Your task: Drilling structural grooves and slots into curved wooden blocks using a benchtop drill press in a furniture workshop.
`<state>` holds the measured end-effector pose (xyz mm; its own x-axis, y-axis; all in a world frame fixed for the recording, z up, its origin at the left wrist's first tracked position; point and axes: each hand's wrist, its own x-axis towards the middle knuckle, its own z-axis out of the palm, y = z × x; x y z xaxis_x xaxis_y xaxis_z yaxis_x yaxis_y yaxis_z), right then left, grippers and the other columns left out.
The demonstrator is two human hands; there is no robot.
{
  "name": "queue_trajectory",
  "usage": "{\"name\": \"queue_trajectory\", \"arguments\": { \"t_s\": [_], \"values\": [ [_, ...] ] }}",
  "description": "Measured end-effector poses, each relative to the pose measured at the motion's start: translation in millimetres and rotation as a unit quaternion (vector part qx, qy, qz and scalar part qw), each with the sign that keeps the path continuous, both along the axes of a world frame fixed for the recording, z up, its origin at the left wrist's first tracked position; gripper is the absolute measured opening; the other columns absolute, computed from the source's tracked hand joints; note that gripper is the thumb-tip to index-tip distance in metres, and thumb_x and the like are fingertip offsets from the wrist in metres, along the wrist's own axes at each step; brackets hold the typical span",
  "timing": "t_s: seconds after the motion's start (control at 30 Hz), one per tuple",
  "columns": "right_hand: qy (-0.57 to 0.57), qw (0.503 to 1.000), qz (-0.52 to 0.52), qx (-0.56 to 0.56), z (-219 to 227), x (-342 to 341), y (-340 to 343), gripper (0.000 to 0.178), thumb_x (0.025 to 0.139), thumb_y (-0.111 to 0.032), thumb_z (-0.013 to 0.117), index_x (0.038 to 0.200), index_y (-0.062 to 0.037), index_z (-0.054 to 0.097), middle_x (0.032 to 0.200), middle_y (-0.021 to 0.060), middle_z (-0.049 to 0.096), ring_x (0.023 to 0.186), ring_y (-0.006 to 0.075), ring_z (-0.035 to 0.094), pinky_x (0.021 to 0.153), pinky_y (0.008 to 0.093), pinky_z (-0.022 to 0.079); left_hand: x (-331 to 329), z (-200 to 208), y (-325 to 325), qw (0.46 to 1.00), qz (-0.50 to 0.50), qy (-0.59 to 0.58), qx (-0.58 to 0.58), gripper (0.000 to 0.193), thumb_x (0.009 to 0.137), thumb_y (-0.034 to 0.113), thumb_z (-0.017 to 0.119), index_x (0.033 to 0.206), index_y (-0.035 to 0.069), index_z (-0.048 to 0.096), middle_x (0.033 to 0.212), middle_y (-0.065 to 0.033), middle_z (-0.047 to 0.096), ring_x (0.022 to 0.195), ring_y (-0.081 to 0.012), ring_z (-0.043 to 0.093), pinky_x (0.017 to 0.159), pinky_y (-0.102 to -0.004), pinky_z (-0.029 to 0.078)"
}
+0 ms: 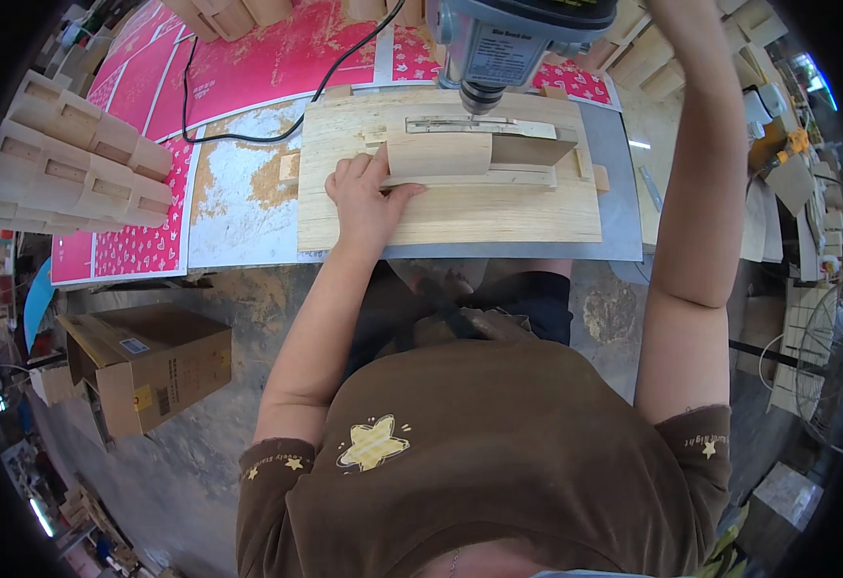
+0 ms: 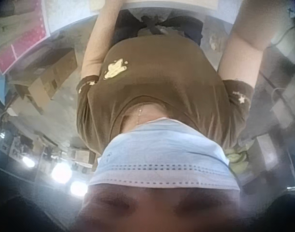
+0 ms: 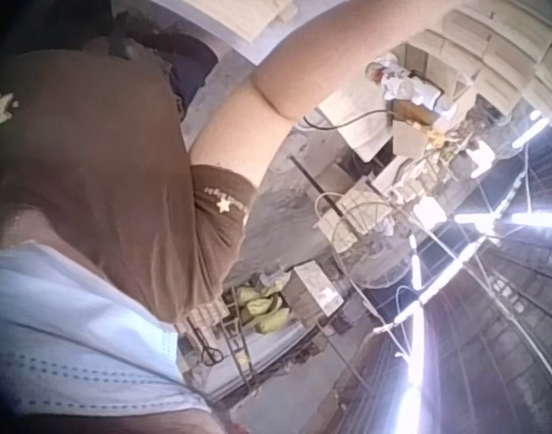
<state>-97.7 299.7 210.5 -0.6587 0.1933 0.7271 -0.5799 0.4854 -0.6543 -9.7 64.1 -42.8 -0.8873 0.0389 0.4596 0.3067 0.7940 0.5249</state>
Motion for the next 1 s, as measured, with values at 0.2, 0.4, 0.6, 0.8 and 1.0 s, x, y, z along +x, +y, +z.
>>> {"name": "queue_trajectory", "arguments": {
  "t_s": [0.2, 0.4, 0.6, 0.8, 1.0],
  "values": [
    [0.001, 0.968, -0.086, 0.236, -24, 65, 9, 0.019, 0.092, -0.013, 0.053, 0.089, 0.0027, 0.064, 0.066, -0.0003, 0.051, 0.063, 0.0062, 0.046, 0.057, 0.0195, 0.035, 3, 2, 0, 1.000, 0.000, -0.002, 0.004, 0.064, 0.058, 0.032, 0.080, 0.115, 0.010, 0.061, 0.080, -0.0008, 0.052, 0.085, -0.0214, 0.047, 0.081, -0.0377, 0.029],
    [-0.011, 0.986, -0.035, 0.164, -110, 111, -4, 0.008, 0.085, -0.007, 0.058, 0.085, -0.0017, 0.064, 0.059, 0.0044, 0.050, 0.055, 0.0172, 0.052, 0.062, 0.0310, 0.042, 2, 0, 0, 1.000, 0.000, 0.016, 0.001, 0.065, 0.057, 0.031, 0.080, 0.116, 0.010, 0.061, 0.079, -0.0006, 0.051, 0.083, -0.0210, 0.046, 0.080, -0.0373, 0.028],
    [0.078, 0.979, -0.026, 0.189, -167, 83, 2, 0.008, 0.082, -0.004, 0.059, 0.088, -0.0024, 0.063, 0.069, 0.0042, 0.054, 0.066, 0.0186, 0.053, 0.079, 0.0379, 0.039, 1, 3, 3, 1.000, -0.004, 0.014, 0.001, 0.064, 0.057, 0.031, 0.080, 0.115, 0.011, 0.061, 0.077, -0.0003, 0.051, 0.081, -0.0209, 0.046, 0.080, -0.0371, 0.028],
    [0.153, 0.973, -0.015, 0.170, -116, 86, 12, 0.008, 0.082, -0.006, 0.059, 0.075, -0.0035, 0.060, 0.061, 0.0048, 0.051, 0.058, 0.0177, 0.051, 0.062, 0.0323, 0.041, 1, 1, 1, 1.000, 0.003, 0.009, -0.012, 0.062, 0.058, 0.031, 0.080, 0.115, 0.012, 0.061, 0.078, -0.0006, 0.051, 0.082, -0.0212, 0.047, 0.080, -0.0376, 0.029],
    [0.027, 0.988, -0.075, 0.135, -7, 4, 0, 0.025, 0.089, -0.017, 0.050, 0.083, 0.0040, 0.063, 0.067, 0.0094, 0.055, 0.063, 0.0127, 0.051, 0.059, 0.0266, 0.038, 0, 5, 17, 1.000, -0.006, 0.018, -0.018, 0.063, 0.059, 0.032, 0.079, 0.115, 0.012, 0.061, 0.082, -0.0013, 0.054, 0.084, -0.0211, 0.047, 0.080, -0.0386, 0.029]
  ]
}}
